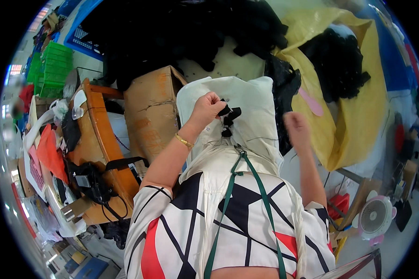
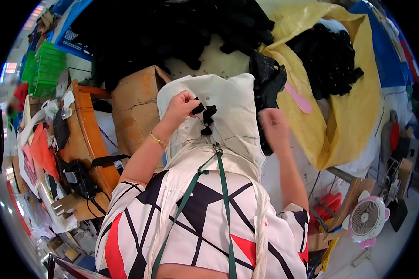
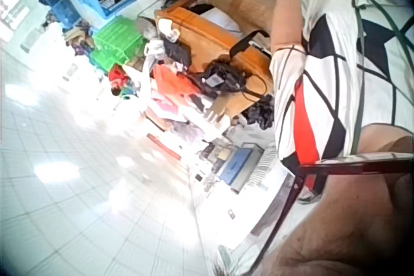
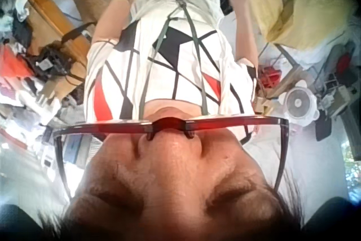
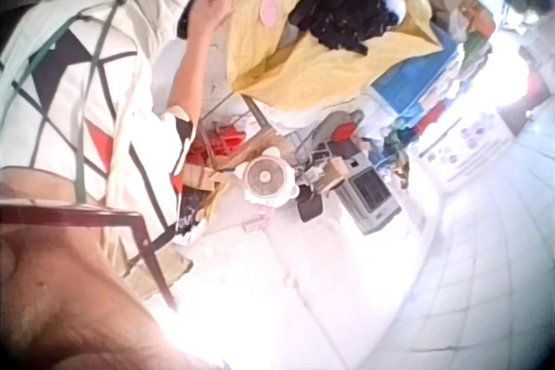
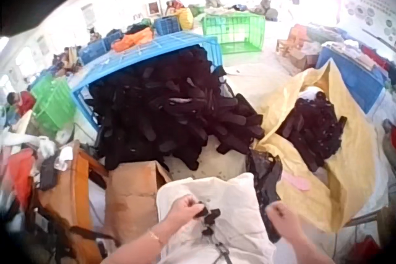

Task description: The person sits on the floor and hand-sews the sole of a black shoe using a needle and thread. They repeatedly pull the thread through the shoe material, tighten the stitches, and adjust the shoe's position on a white cloth. The person handles multiple black shoes, picking them up from a pile and placing them on the work surface.

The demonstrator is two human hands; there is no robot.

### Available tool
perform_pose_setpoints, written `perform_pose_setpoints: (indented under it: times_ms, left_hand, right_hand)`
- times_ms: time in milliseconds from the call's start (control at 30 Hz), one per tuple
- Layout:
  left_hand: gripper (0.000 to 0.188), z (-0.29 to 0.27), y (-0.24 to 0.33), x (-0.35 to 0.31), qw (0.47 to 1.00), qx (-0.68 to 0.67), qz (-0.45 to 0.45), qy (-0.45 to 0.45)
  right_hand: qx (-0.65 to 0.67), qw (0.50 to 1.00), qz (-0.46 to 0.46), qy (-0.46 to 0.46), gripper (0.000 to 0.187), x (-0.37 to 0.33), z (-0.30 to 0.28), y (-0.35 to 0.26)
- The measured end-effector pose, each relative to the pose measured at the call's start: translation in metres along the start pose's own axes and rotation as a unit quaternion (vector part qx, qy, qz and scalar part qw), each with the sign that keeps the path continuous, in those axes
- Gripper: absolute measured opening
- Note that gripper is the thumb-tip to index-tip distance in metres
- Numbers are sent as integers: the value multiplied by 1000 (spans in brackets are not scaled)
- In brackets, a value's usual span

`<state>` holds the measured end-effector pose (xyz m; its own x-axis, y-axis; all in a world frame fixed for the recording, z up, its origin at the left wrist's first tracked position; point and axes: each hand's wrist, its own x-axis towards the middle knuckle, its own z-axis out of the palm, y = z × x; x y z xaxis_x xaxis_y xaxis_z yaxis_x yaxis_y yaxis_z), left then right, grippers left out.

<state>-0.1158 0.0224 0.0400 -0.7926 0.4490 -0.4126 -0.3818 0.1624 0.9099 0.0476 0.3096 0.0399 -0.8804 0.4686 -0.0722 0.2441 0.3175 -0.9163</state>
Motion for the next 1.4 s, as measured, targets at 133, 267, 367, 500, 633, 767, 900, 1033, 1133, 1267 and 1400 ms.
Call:
perform_pose_setpoints:
  times_ms: [133, 267, 367, 500, 633, 767, 900, 1033, 1133, 1267, 1400]
  left_hand:
    - [17, 1, 19, -28, 998, -50, -32, 29]
    - [19, 2, 29, -49, 979, -195, -57, 21]
    - [22, 1, 22, -55, 976, -212, 4, 45]
    - [25, 10, 9, -59, 989, -107, 94, 42]
    - [21, 9, -6, -52, 990, -74, 100, 74]
    - [18, 0, -12, -48, 992, -67, 86, 58]
    - [17, -9, -3, -48, 988, -118, 89, 53]
    - [20, -17, 12, -54, 995, -69, 54, -50]
    - [23, -19, 17, -57, 988, -122, 29, -92]
    - [22, -16, 14, -60, 982, -162, -11, -92]
    - [18, -27, 19, -65, 988, -127, -44, -78]
  right_hand:
    - [-197, 920, -322, -106, 27, -5, 76, -88]
    - [-212, 902, -358, -115, 23, -4, 106, -96]
    - [-23, 972, -139, -187, 25, -6, 118, -90]
    - [112, 971, -37, -209, 38, -12, 138, -83]
    - [5, 972, -100, -214, 38, -19, 140, -88]
    - [-71, 958, -161, -226, 37, -19, 145, -80]
    - [-51, 966, -102, -233, 33, -13, 137, -73]
    - [123, 966, -9, -228, 26, 7, 130, -85]
    - [162, 954, 29, -251, 22, 12, 135, -85]
    - [200, 955, 69, -210, 20, 8, 144, -84]
    - [212, 955, 43, -201, 20, -2, 148, -69]
